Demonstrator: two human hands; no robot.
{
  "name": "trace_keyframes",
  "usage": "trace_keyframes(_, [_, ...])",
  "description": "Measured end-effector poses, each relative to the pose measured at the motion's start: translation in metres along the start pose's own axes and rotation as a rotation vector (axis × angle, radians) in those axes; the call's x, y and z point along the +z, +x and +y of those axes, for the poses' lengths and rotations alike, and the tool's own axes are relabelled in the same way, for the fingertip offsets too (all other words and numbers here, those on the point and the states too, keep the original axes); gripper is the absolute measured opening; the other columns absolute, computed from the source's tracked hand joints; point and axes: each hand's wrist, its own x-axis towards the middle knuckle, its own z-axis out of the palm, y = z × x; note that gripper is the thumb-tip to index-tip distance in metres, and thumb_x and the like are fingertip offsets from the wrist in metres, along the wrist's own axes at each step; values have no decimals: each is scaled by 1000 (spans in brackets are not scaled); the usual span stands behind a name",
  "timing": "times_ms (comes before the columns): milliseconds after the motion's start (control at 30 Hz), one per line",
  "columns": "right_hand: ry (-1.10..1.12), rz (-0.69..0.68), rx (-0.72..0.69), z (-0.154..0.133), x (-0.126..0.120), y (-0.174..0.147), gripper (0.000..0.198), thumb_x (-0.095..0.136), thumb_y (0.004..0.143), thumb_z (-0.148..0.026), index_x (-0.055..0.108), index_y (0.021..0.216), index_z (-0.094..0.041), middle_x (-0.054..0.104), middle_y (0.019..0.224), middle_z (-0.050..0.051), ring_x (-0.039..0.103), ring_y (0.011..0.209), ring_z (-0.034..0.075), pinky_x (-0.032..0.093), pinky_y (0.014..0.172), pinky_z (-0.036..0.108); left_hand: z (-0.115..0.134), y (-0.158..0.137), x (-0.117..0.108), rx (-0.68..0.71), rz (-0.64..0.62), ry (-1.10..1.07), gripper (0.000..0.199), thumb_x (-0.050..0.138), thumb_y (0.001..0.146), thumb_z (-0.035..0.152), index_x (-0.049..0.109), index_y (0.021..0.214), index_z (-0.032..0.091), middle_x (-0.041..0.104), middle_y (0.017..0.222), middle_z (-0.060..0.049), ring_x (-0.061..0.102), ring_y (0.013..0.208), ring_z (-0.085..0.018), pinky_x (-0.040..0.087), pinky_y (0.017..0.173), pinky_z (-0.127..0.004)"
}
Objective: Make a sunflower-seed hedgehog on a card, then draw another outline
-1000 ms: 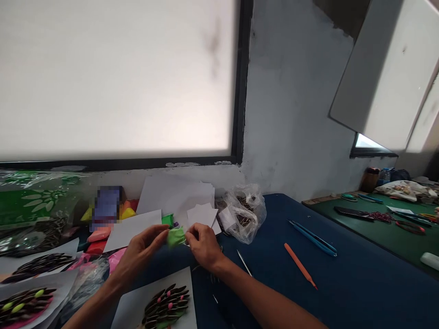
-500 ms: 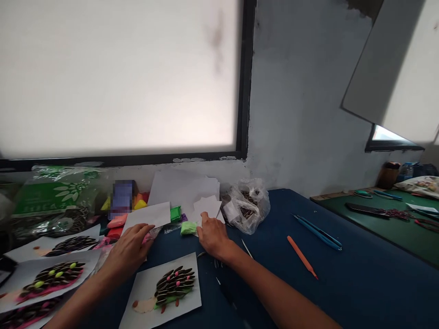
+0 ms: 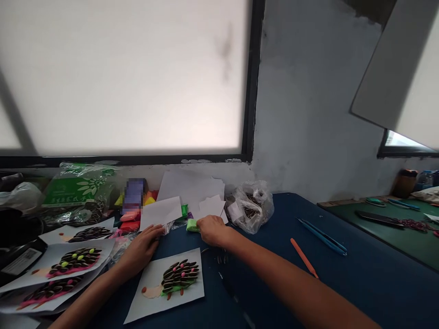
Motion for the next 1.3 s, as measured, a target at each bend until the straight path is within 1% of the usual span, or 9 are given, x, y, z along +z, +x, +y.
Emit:
trace_keyframes(167, [-36,12,28,-5,3,10,30,56,94,-31,57,119,-15,61,116,9,62,98,22,53,83,41,1,4,-3,-40,69,-28,56,48,73,13,54,128,12,54,138,-11,47,131,-23,36,110,-36])
trace_keyframes(333, [-42,53,37,-8,16,11,32,57,93,-32,56,121,-16,59,119,9,62,99,21,53,83,42,5,1,-5,-76,124,17,55,50,75,17,53,130,13,46,144,-15,42,134,-28,35,109,-43])
trace_keyframes(467, [-33,92,34,-8,21,8,24,47,95,-18,56,116,-12,66,103,13,65,90,24,51,77,39,11,0,-6,-52,92,32,47,44,83,24,57,127,10,58,131,-17,51,125,-30,39,104,-44])
trace_keyframes(567, [-26,124,31,-10,25,6,29,41,89,-7,55,114,-13,67,103,17,65,93,28,48,75,37,11,-1,-7,-2,77,52,41,38,85,21,66,115,14,64,124,-14,58,115,-29,42,100,-44])
trace_keyframes(667, [-4,136,27,-11,27,6,32,42,86,-3,56,112,-14,66,106,18,65,96,29,47,76,36,10,-2,-11,30,172,25,41,37,85,27,71,104,14,61,127,-15,52,121,-33,40,100,-47])
trace_keyframes(767, [52,131,24,-7,24,4,27,45,85,-5,59,107,-13,68,102,17,65,93,29,46,75,35,17,-3,-21,49,248,-149,43,36,87,35,69,106,16,64,120,-14,55,115,-31,44,95,-45])
trace_keyframes(900, [187,174,20,-3,12,-1,21,49,87,-11,64,102,-11,69,98,17,64,93,29,44,77,35,38,-2,-36,23,104,-452,42,37,88,48,64,97,17,70,87,-8,63,80,-24,49,69,-33])
trace_keyframes(1100, [581,288,-105,-17,-5,-3,31,48,94,-31,63,115,-14,69,107,10,63,93,19,45,78,26,56,2,-37,41,-119,-695,37,46,83,52,54,97,19,65,81,-3,61,72,-19,48,64,-29])
trace_keyframes(1300, [912,292,-200,-27,-6,-5,17,56,86,-23,70,83,-14,66,73,2,58,67,12,43,60,20,60,0,-37,21,-176,-786,50,59,72,61,53,100,20,59,73,1,54,60,-14,40,52,-23])
